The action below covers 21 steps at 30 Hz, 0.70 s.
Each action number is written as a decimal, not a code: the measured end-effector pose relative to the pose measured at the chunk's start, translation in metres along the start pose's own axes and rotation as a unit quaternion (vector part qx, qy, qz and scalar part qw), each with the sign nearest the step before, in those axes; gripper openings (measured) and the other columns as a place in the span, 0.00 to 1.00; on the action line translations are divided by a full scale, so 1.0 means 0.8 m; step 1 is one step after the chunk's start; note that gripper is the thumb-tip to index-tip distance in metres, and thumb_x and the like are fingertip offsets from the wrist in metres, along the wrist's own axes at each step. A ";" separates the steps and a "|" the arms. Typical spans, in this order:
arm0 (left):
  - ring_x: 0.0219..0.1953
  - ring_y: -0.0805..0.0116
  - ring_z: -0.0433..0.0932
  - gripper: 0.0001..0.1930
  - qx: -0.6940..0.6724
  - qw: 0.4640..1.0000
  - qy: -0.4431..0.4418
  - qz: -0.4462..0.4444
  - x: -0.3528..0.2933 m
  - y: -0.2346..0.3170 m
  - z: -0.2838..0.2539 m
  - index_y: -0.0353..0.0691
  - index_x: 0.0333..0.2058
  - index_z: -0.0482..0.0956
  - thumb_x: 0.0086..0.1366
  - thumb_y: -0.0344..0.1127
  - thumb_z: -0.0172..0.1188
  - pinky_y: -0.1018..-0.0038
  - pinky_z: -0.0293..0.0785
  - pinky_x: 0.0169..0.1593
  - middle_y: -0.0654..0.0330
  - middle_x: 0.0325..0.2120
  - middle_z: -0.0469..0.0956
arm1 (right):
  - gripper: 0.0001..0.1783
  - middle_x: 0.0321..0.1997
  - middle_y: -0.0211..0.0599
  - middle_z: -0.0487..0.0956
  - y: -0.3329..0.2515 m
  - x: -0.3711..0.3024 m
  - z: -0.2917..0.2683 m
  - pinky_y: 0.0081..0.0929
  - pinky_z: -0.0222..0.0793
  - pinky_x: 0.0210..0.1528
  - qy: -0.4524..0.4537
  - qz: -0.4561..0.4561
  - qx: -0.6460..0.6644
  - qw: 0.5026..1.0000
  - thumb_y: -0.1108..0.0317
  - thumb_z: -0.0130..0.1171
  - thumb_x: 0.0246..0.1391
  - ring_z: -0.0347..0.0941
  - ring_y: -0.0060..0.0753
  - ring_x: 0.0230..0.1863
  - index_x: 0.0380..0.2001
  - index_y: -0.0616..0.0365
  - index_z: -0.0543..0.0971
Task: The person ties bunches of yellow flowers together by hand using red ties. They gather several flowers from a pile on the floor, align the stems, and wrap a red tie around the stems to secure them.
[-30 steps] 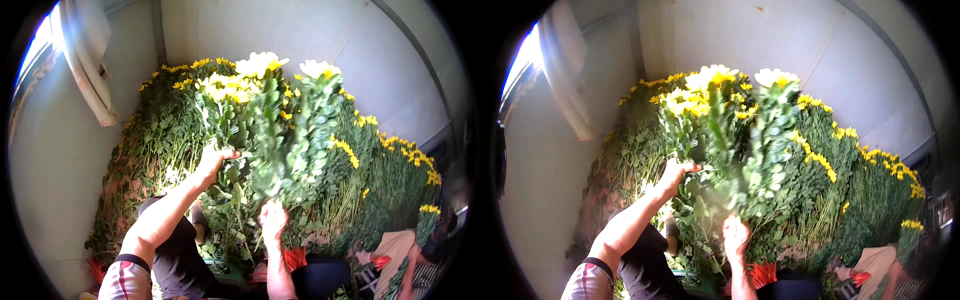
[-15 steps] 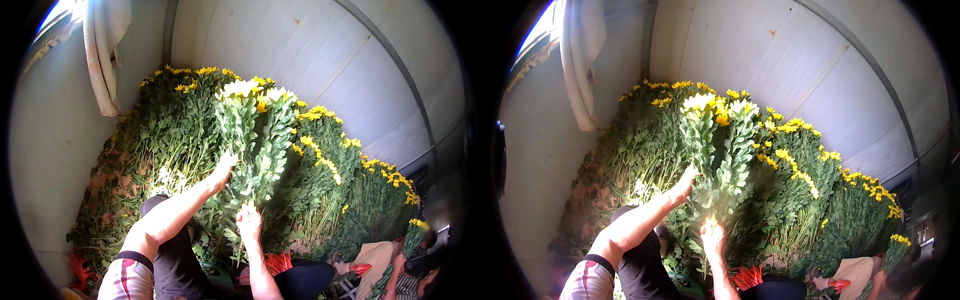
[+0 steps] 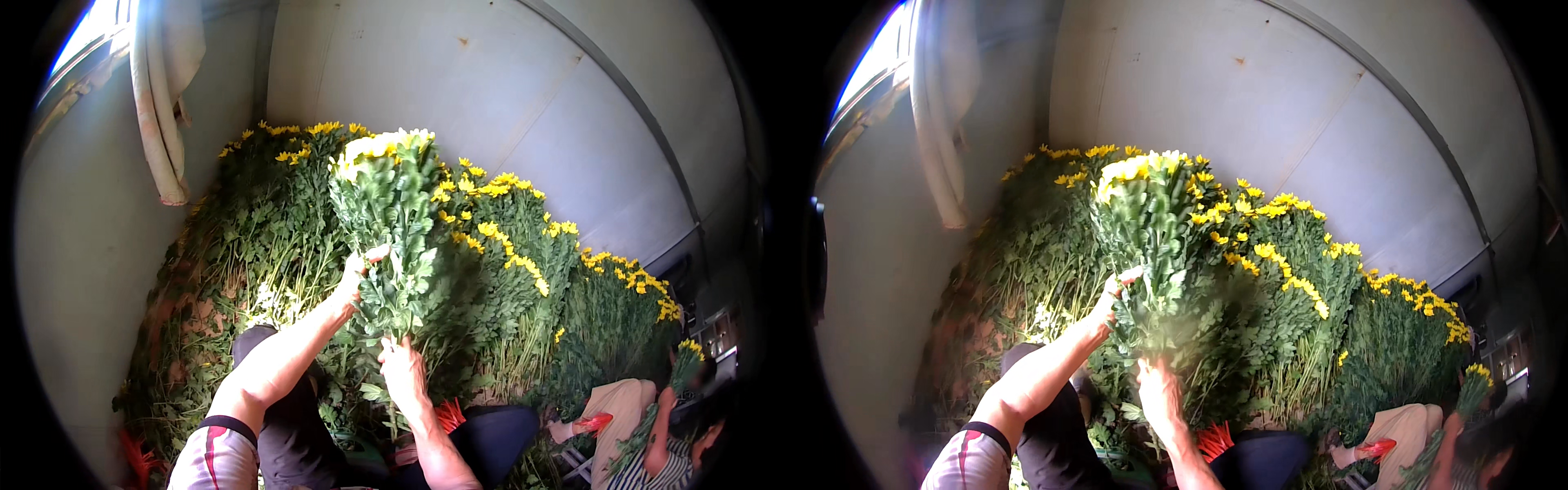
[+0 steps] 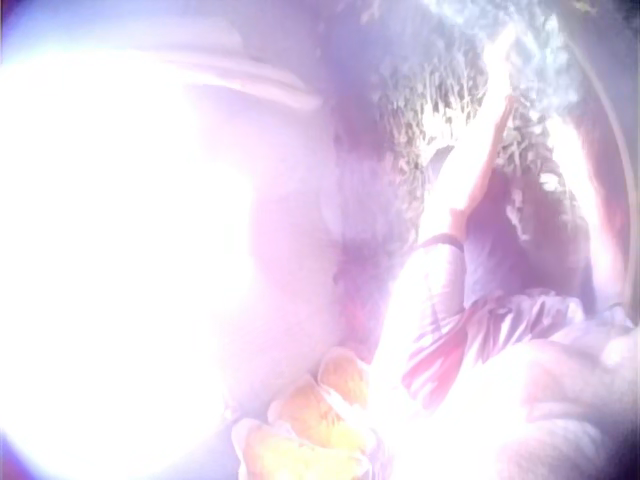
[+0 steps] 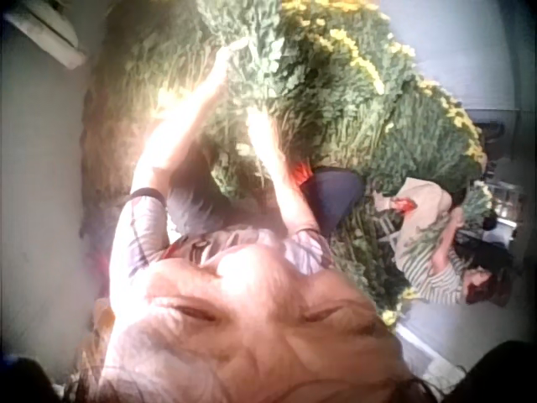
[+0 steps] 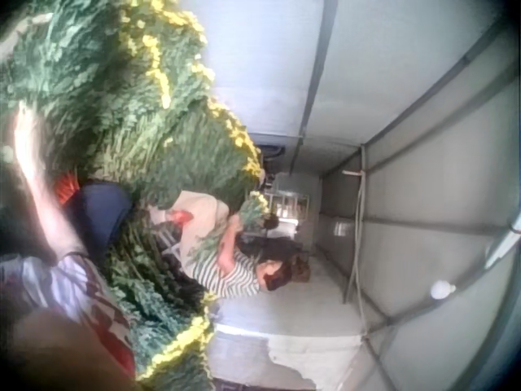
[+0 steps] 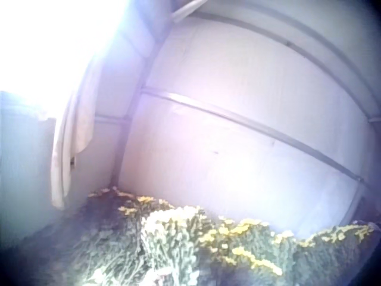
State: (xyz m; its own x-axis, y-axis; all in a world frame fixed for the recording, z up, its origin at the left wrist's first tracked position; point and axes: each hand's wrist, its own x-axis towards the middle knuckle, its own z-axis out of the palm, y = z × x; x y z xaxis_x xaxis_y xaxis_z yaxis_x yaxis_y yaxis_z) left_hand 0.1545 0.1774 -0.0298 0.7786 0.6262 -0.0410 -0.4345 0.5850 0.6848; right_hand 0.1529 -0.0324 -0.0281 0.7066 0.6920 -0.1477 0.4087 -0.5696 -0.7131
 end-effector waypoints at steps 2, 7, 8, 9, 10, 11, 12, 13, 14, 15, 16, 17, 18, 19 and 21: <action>0.35 0.76 0.76 0.13 -0.003 0.999 0.020 0.032 0.007 -0.009 -0.018 0.41 0.37 0.81 0.59 0.42 0.62 0.77 0.72 0.44 0.67 0.33 0.79 | 0.21 0.24 0.48 0.80 -0.031 -0.011 -0.017 0.45 0.71 0.33 0.010 -0.040 -0.167 0.985 0.52 0.49 0.62 0.78 0.50 0.28 0.39 0.62 0.72; 0.37 0.77 0.76 0.14 -0.037 0.997 0.012 -0.064 -0.013 0.014 -0.007 0.40 0.39 0.81 0.61 0.42 0.60 0.75 0.72 0.45 0.68 0.34 0.80 | 0.30 0.22 0.47 0.80 -0.043 -0.020 -0.046 0.46 0.71 0.33 -0.010 -0.074 -0.266 0.961 0.39 0.54 0.54 0.78 0.53 0.26 0.39 0.60 0.73; 0.37 0.77 0.76 0.13 -0.069 0.994 0.000 -0.079 -0.013 0.015 -0.013 0.41 0.39 0.81 0.60 0.42 0.61 0.74 0.72 0.46 0.68 0.34 0.80 | 0.36 0.29 0.53 0.80 -0.054 -0.019 -0.053 0.45 0.72 0.38 -0.038 -0.029 -0.279 0.959 0.38 0.60 0.49 0.78 0.54 0.32 0.43 0.64 0.72; 0.41 0.75 0.77 0.14 -0.115 0.988 -0.017 -0.103 -0.018 0.020 -0.009 0.39 0.41 0.80 0.61 0.40 0.60 0.73 0.71 0.50 0.66 0.37 0.81 | 0.38 0.34 0.55 0.79 -0.059 -0.020 -0.053 0.44 0.72 0.40 0.017 -0.058 -0.258 0.964 0.40 0.62 0.48 0.78 0.55 0.36 0.45 0.65 0.70; 0.43 0.75 0.77 0.14 -0.089 0.995 0.006 -0.055 -0.011 0.009 -0.014 0.38 0.43 0.80 0.61 0.39 0.60 0.73 0.70 0.52 0.65 0.39 0.81 | 0.40 0.39 0.57 0.78 -0.061 -0.021 -0.052 0.44 0.71 0.42 0.072 -0.087 -0.236 0.965 0.41 0.64 0.47 0.77 0.55 0.40 0.48 0.67 0.69; 0.44 0.74 0.76 0.15 -0.061 0.998 0.028 -0.007 -0.006 0.001 -0.022 0.37 0.44 0.80 0.61 0.38 0.59 0.72 0.69 0.54 0.64 0.40 0.81 | 0.42 0.44 0.60 0.77 -0.060 -0.022 -0.049 0.44 0.71 0.44 0.126 -0.115 -0.213 0.962 0.43 0.66 0.46 0.76 0.56 0.44 0.51 0.69 0.67; 0.46 0.73 0.76 0.15 -0.032 0.999 0.021 0.017 -0.007 -0.005 -0.014 0.37 0.45 0.79 0.62 0.38 0.58 0.72 0.68 0.55 0.64 0.41 0.80 | 0.47 0.48 0.61 0.71 -0.038 -0.012 -0.045 0.44 0.73 0.44 0.194 -0.213 -0.223 0.931 0.39 0.65 0.46 0.72 0.53 0.47 0.53 0.70 0.64; 0.39 0.73 0.77 0.14 -0.064 0.998 -0.004 -0.023 -0.002 -0.005 -0.021 0.38 0.43 0.80 0.62 0.40 0.58 0.73 0.71 0.48 0.64 0.36 0.80 | 0.42 0.51 0.62 0.69 -0.040 -0.003 -0.041 0.43 0.74 0.45 0.159 -0.218 -0.187 0.944 0.48 0.64 0.51 0.72 0.52 0.47 0.56 0.68 0.60; 0.33 0.72 0.78 0.13 -0.095 0.993 -0.024 -0.066 0.001 -0.005 -0.029 0.40 0.41 0.80 0.63 0.42 0.59 0.73 0.74 0.41 0.64 0.31 0.80 | 0.41 0.56 0.62 0.65 -0.047 0.001 -0.034 0.44 0.70 0.51 0.112 -0.186 -0.156 0.964 0.52 0.63 0.52 0.70 0.56 0.52 0.59 0.68 0.58; 0.23 0.71 0.79 0.12 -0.101 0.990 -0.050 -0.087 -0.009 0.005 -0.007 0.43 0.37 0.80 0.63 0.44 0.59 0.73 0.77 0.29 0.64 0.22 0.79 | 0.41 0.62 0.63 0.60 -0.046 0.007 -0.031 0.45 0.67 0.57 0.071 -0.149 -0.130 0.978 0.56 0.62 0.54 0.67 0.59 0.57 0.62 0.67 0.55; 0.27 0.71 0.80 0.12 -0.052 0.992 -0.097 -0.066 -0.015 0.011 0.003 0.41 0.40 0.79 0.66 0.43 0.56 0.74 0.79 0.31 0.63 0.27 0.81 | 0.38 0.65 0.61 0.56 -0.035 0.007 -0.027 0.46 0.68 0.57 0.087 -0.182 -0.192 0.960 0.62 0.58 0.57 0.66 0.61 0.57 0.64 0.63 0.53; 0.31 0.70 0.80 0.12 -0.046 0.996 -0.070 -0.021 -0.018 0.011 0.024 0.39 0.43 0.77 0.67 0.40 0.55 0.74 0.80 0.33 0.60 0.34 0.81 | 0.40 0.64 0.62 0.57 -0.030 0.010 -0.028 0.45 0.70 0.56 0.100 -0.206 -0.162 0.960 0.63 0.58 0.57 0.66 0.62 0.58 0.66 0.61 0.50; 0.32 0.70 0.80 0.13 -0.054 0.994 -0.088 -0.029 -0.023 0.012 0.026 0.39 0.45 0.76 0.67 0.39 0.56 0.75 0.81 0.34 0.59 0.37 0.80 | 0.41 0.63 0.63 0.56 -0.031 0.009 -0.029 0.45 0.70 0.56 0.083 -0.209 -0.169 0.960 0.65 0.59 0.56 0.66 0.63 0.57 0.67 0.60 0.50; 0.34 0.69 0.80 0.14 -0.058 0.993 -0.101 -0.035 -0.032 0.015 0.019 0.38 0.47 0.75 0.66 0.38 0.57 0.75 0.81 0.35 0.59 0.40 0.80 | 0.43 0.63 0.63 0.55 -0.033 0.008 -0.026 0.45 0.70 0.55 0.062 -0.215 -0.171 0.960 0.68 0.60 0.54 0.66 0.64 0.57 0.67 0.60 0.49; 0.34 0.73 0.80 0.18 -0.047 0.983 -0.176 -0.016 -0.027 0.005 0.011 0.37 0.48 0.73 0.61 0.35 0.63 0.75 0.81 0.34 0.60 0.39 0.80 | 0.47 0.64 0.64 0.53 -0.024 0.006 -0.027 0.45 0.70 0.54 0.027 -0.201 -0.205 0.958 0.72 0.63 0.49 0.66 0.66 0.56 0.68 0.59 0.48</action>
State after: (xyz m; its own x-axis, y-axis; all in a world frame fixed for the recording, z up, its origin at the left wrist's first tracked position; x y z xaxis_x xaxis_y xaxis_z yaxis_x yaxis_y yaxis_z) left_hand 0.1402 0.1618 -0.0198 0.8938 0.3993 0.2041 -0.4342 0.6569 0.6164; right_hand 0.1610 -0.0279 -0.0002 0.4694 0.8740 0.1257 0.8383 -0.3964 -0.3743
